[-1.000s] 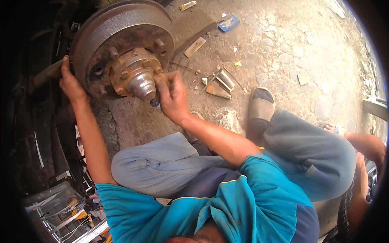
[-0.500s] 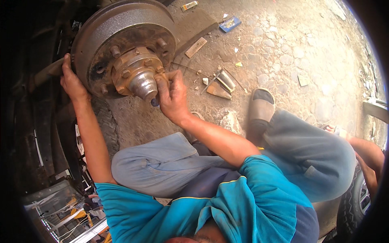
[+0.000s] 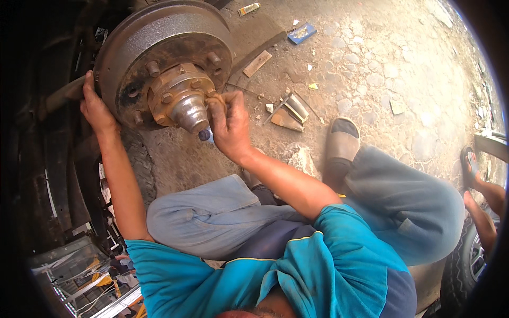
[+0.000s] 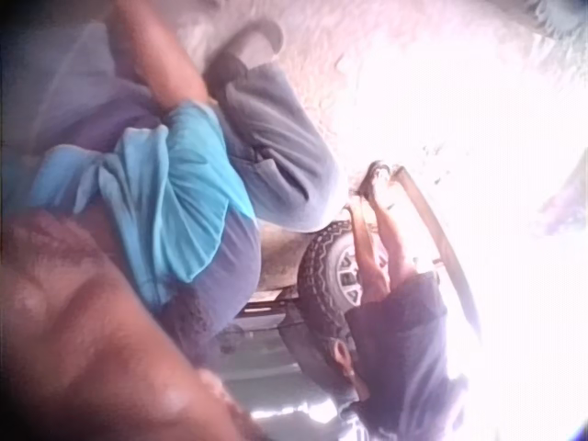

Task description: The person sits on the ground and uses a small metal tool to scrape and clean the surface of a vehicle wheel hub. The person holds the hub steady with one hand while scraping away rust and debris with the other.

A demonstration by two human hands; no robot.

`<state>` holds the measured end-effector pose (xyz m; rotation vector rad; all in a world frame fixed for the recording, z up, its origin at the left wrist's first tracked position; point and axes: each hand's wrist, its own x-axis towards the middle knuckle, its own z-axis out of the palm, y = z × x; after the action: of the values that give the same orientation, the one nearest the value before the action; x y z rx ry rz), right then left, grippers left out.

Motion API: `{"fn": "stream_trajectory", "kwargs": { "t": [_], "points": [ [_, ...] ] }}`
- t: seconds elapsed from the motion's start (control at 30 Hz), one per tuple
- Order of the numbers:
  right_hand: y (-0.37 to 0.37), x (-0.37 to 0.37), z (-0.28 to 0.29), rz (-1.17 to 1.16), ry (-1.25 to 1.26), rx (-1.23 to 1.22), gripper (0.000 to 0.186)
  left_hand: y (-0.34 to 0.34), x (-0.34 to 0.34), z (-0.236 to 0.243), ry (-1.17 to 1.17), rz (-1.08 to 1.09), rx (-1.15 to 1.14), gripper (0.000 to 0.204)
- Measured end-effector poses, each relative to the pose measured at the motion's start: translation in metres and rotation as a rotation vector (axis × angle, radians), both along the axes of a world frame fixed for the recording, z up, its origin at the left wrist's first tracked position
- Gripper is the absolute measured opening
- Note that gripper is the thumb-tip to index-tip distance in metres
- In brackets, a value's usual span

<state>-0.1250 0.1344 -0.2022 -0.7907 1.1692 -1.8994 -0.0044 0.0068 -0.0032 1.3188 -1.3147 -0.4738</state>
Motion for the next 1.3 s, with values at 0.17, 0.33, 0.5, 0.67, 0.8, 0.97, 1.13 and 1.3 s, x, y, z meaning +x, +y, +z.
{"fn": "stream_trajectory", "kwargs": {
  "t": [0.17, 0.33, 0.5, 0.67, 0.8, 0.97, 1.13, 1.3],
  "points": [
    [0.001, 0.006, -0.008, 0.061, -0.08, -0.039, 0.015, -0.006, 0.005, -0.002, -0.067, -0.037, -0.026, 0.045],
    [0.005, 0.009, -0.003, 0.112, -0.214, -0.006, 0.016, -0.006, 0.004, -0.001, -0.051, -0.027, -0.048, 0.041],
    [0.006, 0.009, -0.013, 0.126, -0.142, -0.026, 0.014, -0.003, 0.0, 0.001, -0.035, -0.019, -0.034, 0.041],
    [-0.003, -0.003, -0.002, 0.035, -0.105, -0.066, 0.013, 0.0, -0.003, 0.002, -0.032, -0.029, -0.019, 0.042],
    [0.008, 0.003, -0.002, 0.205, -0.334, -0.008, 0.012, -0.006, 0.003, 0.001, -0.069, -0.016, -0.038, 0.044],
    [0.002, -0.005, 0.005, 0.106, -0.168, -0.037, 0.011, -0.002, -0.002, 0.003, -0.06, -0.002, -0.016, 0.04],
    [-0.002, -0.001, 0.0, 0.046, -0.154, -0.096, 0.012, -0.006, 0.003, 0.001, -0.071, -0.008, -0.024, 0.043],
    [0.009, 0.002, 0.006, 0.176, -0.369, -0.052, 0.012, -0.008, 0.006, -0.002, -0.101, -0.013, -0.052, 0.045]
  ]
}}
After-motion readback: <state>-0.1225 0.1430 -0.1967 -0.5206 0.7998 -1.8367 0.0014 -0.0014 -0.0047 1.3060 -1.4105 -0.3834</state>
